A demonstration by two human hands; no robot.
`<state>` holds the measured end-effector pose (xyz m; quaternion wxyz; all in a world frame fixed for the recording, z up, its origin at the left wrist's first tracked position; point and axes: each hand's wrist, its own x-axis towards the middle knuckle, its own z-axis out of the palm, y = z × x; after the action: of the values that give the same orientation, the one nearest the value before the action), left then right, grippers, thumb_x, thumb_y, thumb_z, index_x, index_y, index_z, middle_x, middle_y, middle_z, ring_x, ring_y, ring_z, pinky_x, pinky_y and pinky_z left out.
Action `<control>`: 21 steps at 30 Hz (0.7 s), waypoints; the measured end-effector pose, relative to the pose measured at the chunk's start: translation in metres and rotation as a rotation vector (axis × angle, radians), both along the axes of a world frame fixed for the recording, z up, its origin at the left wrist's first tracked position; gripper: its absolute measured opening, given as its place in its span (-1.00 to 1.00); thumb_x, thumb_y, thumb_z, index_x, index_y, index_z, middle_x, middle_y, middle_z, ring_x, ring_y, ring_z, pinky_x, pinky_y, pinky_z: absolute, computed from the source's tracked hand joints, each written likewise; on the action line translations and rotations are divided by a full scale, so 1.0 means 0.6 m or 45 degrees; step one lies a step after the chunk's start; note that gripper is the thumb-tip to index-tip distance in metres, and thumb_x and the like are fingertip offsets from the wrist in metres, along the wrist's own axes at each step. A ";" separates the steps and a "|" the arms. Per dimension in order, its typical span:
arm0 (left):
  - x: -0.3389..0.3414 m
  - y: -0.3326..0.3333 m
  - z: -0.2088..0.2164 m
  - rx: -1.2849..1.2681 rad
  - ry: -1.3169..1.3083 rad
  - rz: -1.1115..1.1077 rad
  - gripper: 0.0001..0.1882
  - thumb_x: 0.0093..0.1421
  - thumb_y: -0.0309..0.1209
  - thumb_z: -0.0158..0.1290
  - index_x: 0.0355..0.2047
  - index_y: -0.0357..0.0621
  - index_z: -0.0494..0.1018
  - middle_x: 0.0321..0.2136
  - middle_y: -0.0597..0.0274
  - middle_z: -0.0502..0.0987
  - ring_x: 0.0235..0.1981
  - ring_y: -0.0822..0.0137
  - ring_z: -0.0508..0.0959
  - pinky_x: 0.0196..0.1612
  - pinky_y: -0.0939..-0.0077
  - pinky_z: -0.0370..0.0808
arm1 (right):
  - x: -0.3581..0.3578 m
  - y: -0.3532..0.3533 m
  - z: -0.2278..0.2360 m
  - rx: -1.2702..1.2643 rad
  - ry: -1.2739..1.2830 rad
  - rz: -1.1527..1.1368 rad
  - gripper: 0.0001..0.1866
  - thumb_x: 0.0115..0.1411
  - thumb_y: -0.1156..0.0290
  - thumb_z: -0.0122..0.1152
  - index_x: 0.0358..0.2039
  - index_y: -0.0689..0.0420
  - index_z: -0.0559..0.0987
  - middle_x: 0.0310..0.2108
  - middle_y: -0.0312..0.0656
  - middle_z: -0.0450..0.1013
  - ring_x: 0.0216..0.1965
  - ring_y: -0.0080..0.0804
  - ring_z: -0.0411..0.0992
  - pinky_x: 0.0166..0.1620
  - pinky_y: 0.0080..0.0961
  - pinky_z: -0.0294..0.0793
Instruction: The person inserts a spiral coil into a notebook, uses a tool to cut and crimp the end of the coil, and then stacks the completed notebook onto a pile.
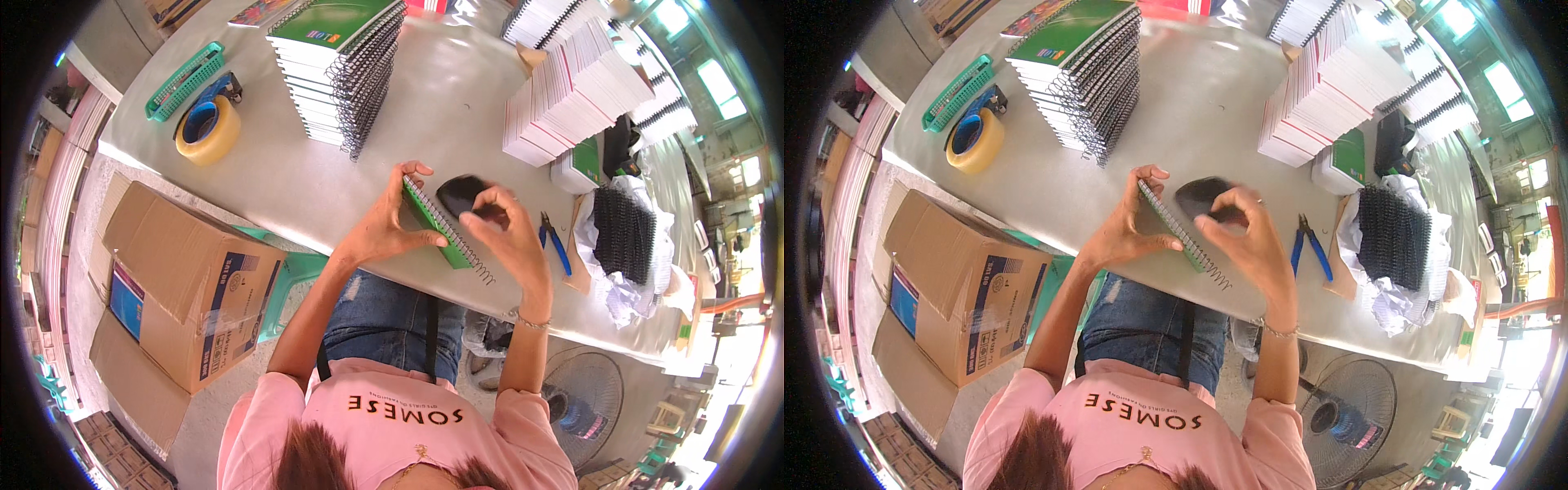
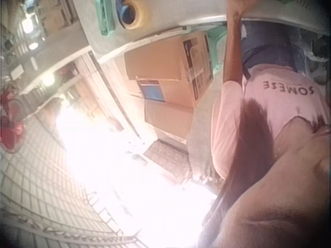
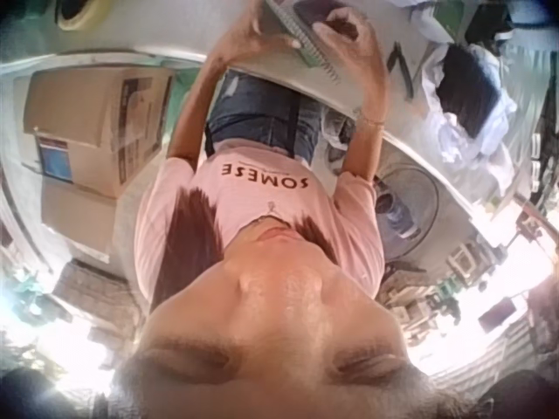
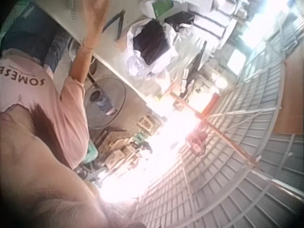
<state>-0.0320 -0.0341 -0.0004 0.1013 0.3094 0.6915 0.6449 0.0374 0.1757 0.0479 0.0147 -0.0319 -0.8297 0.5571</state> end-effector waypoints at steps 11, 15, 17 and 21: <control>0.052 0.037 0.006 0.222 -0.109 0.263 -0.64 0.35 -0.36 -0.02 0.05 -0.24 0.18 -0.07 0.20 0.28 0.00 0.38 0.28 0.11 0.53 0.20 | 0.132 0.086 -0.074 1.081 -0.202 -0.878 -0.37 0.18 0.07 0.21 0.21 0.00 0.30 0.25 -0.07 0.22 0.33 -0.01 0.02 0.32 0.02 -0.10; 0.041 0.029 -0.006 0.151 -0.091 0.283 -0.73 0.31 -0.41 0.04 -0.06 -0.27 0.29 -0.20 0.13 0.38 -0.19 0.28 0.39 -0.07 0.47 0.35 | 0.154 0.091 -0.080 0.980 -0.130 -0.918 -0.33 0.18 0.12 0.20 0.25 0.03 0.25 0.28 -0.05 0.15 0.31 0.01 0.05 0.30 0.07 -0.08; 0.038 0.024 -0.006 0.054 -0.024 0.323 -0.75 0.29 -0.41 0.06 -0.10 -0.28 0.34 -0.24 0.10 0.42 -0.20 0.25 0.42 -0.06 0.46 0.37 | 0.157 0.085 -0.081 0.985 -0.010 -0.955 -0.35 0.18 0.20 0.21 0.25 0.06 0.26 0.24 -0.03 0.19 0.27 -0.02 0.12 0.28 -0.01 0.04; 0.041 0.025 0.014 0.097 0.061 0.326 -0.78 0.25 -0.43 0.11 -0.15 -0.28 0.42 -0.27 0.10 0.52 -0.24 0.23 0.51 -0.08 0.44 0.40 | 0.148 0.038 -0.054 0.503 0.379 -0.925 -0.34 0.08 0.38 0.31 0.20 0.15 0.32 0.12 -0.05 0.27 0.10 -0.09 0.28 0.13 -0.21 0.31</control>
<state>-0.0076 -0.0189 0.0078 -0.0102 0.2374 0.7025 0.6708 0.1262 0.1984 0.0152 0.3350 -0.2377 -0.8440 0.3450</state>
